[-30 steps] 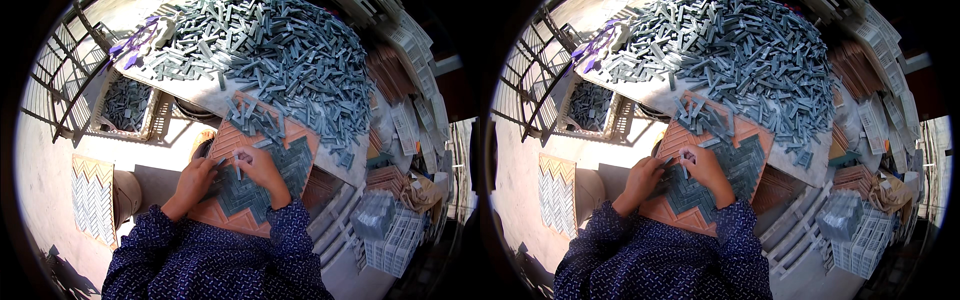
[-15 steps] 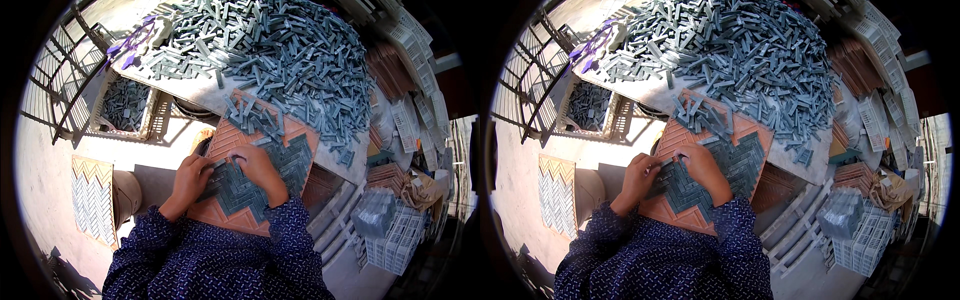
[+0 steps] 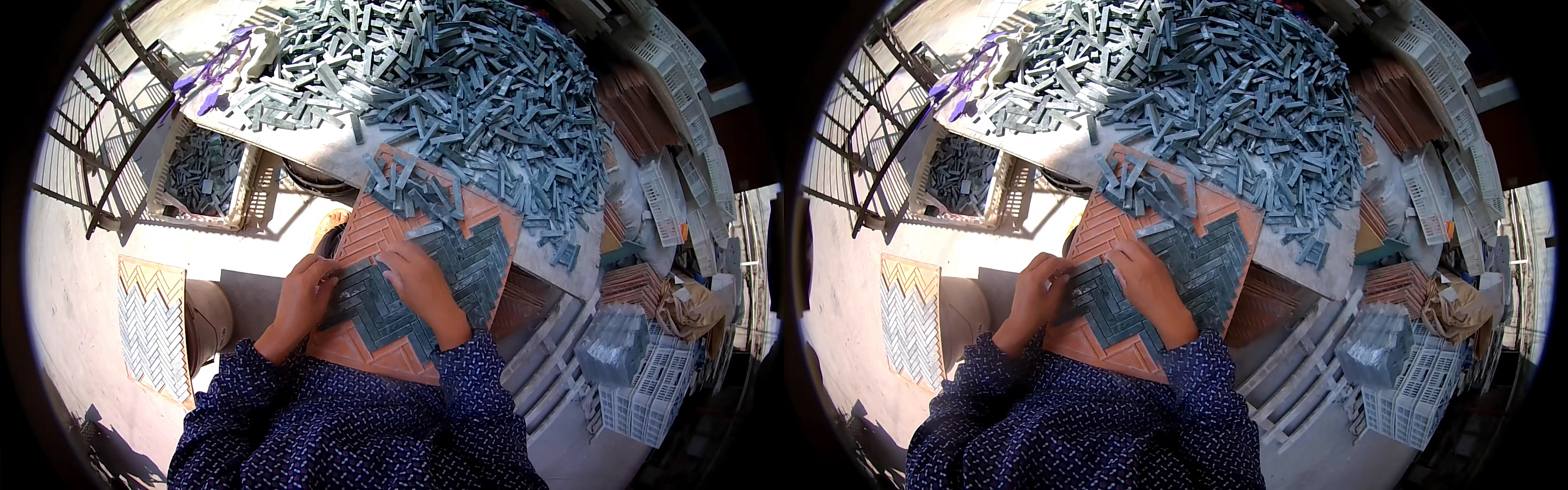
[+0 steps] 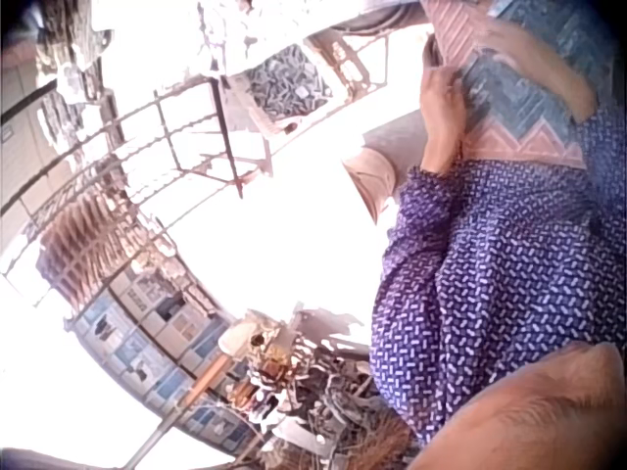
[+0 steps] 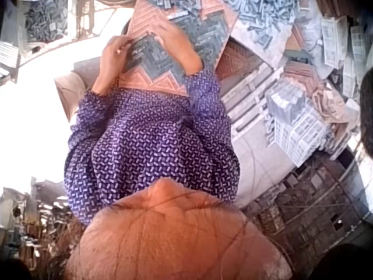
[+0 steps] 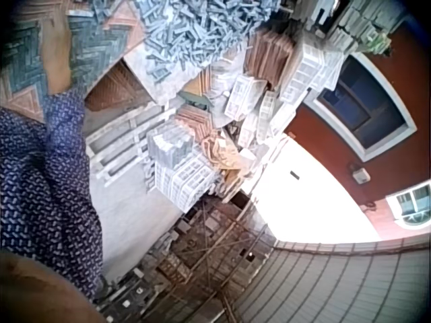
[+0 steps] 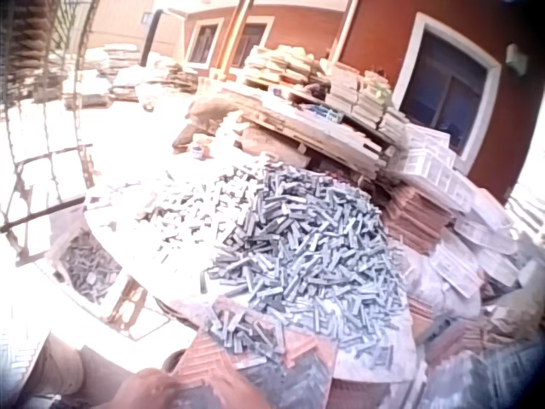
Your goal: The person arranges small rectangular tiles by hand onto a square board to form a herringbone pattern. They place tiles one at a time, occasionally adjusting their positions, and later flip the board to show the completed pattern.
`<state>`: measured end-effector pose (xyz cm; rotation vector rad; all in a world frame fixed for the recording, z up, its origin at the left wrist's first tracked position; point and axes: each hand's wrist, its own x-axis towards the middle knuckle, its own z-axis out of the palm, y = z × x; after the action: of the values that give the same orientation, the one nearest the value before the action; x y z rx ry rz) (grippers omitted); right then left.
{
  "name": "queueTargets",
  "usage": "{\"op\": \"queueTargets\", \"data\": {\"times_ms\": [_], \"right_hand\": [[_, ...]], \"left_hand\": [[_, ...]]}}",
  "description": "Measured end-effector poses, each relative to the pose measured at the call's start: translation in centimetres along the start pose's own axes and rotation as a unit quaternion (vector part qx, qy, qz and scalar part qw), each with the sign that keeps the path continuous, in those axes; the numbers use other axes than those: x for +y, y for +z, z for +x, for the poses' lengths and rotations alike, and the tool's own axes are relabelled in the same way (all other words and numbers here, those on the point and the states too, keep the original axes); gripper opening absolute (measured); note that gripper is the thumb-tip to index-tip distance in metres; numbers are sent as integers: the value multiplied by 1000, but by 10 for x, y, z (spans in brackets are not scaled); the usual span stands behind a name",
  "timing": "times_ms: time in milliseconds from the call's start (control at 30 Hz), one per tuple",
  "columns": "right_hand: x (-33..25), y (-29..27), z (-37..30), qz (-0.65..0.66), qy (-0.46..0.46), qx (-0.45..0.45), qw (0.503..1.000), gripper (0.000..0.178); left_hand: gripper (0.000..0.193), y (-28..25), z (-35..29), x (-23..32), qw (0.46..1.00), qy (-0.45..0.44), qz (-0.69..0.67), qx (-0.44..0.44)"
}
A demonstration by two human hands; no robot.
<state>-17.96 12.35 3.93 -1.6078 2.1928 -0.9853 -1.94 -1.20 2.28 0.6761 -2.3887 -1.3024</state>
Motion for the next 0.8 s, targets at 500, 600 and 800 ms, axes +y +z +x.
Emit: {"op": "queueTargets", "data": {"times_ms": [500, 600, 800], "right_hand": [[-1, -4, -32, -22, 25, 110, 993, 20], [-6, 9, -43, -49, 9, 105, 993, 20], [-19, 9, -49, -33, 41, 151, 987, 18]], "left_hand": [[10, -10, 20, -19, 997, 1, -45, 66], [11, -7, 34, -13, 997, 19, -59, 50], [11, 31, 82, 18, 994, 92, 1, 56]]}}
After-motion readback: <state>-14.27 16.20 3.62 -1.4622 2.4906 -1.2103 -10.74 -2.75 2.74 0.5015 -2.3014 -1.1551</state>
